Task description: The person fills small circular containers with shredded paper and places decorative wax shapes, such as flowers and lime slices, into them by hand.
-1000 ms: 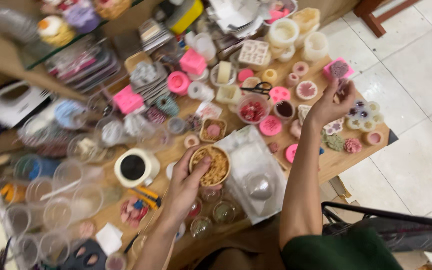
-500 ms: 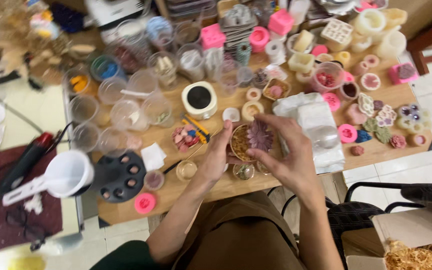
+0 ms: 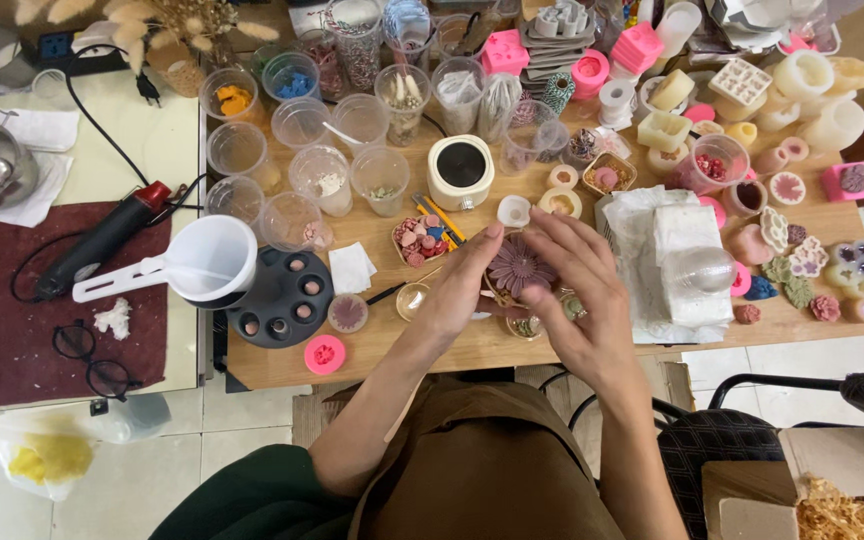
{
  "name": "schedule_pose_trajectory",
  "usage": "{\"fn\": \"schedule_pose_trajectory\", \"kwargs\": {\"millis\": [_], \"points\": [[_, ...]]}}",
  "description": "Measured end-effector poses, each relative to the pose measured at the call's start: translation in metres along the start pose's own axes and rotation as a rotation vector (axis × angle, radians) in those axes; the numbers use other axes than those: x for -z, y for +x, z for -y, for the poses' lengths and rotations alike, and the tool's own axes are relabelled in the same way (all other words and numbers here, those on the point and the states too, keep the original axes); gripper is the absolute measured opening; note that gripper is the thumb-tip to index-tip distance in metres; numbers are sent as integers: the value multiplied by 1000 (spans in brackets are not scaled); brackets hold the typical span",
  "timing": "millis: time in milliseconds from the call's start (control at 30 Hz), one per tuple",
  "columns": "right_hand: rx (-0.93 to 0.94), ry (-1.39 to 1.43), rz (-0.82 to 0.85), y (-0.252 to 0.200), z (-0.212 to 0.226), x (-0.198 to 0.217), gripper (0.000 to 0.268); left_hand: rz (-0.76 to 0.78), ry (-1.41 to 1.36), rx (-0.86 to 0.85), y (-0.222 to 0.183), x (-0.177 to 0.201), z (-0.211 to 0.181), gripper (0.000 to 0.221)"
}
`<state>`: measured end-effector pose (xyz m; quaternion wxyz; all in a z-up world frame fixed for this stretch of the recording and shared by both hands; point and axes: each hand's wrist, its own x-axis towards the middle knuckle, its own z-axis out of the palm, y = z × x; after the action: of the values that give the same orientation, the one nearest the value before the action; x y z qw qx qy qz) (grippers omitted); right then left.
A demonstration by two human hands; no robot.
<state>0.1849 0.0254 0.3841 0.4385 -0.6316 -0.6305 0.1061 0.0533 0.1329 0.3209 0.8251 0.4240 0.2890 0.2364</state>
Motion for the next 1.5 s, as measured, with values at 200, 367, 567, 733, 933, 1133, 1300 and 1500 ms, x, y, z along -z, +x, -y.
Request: {"fn": "schedule_pose_trajectory", "kwargs": {"millis": [200, 367, 567, 733, 933, 1133, 1300, 1500], "points": [[-20, -9, 26, -3, -3, -9, 44, 24, 10, -55, -10, 2, -2, 57], [-30, 57, 74, -7, -19, -14, 45, -2, 78, -31, -12, 7, 2, 53], [-380, 601, -304, -20, -108, -6, 32, -94, 34, -32, -11, 42, 7, 50], [-718, 252, -153, -16, -221, -51, 19, -209, 31, -72, -22, 61, 1, 50], [-297, -575, 332, 0, -311, -149, 20, -354, 3, -81, -26, 55, 4, 47], [-230, -858, 593, -1, -340, -178, 32, -451, 6, -76, -29, 46, 9, 47], [-136, -850, 399, -11, -343, -163, 20, -487, -18, -93, -25, 39, 13, 47], [-205, -487, 75, -6, -294, -124, 14, -435, -29, -95, -3, 39, 25, 52]]}}
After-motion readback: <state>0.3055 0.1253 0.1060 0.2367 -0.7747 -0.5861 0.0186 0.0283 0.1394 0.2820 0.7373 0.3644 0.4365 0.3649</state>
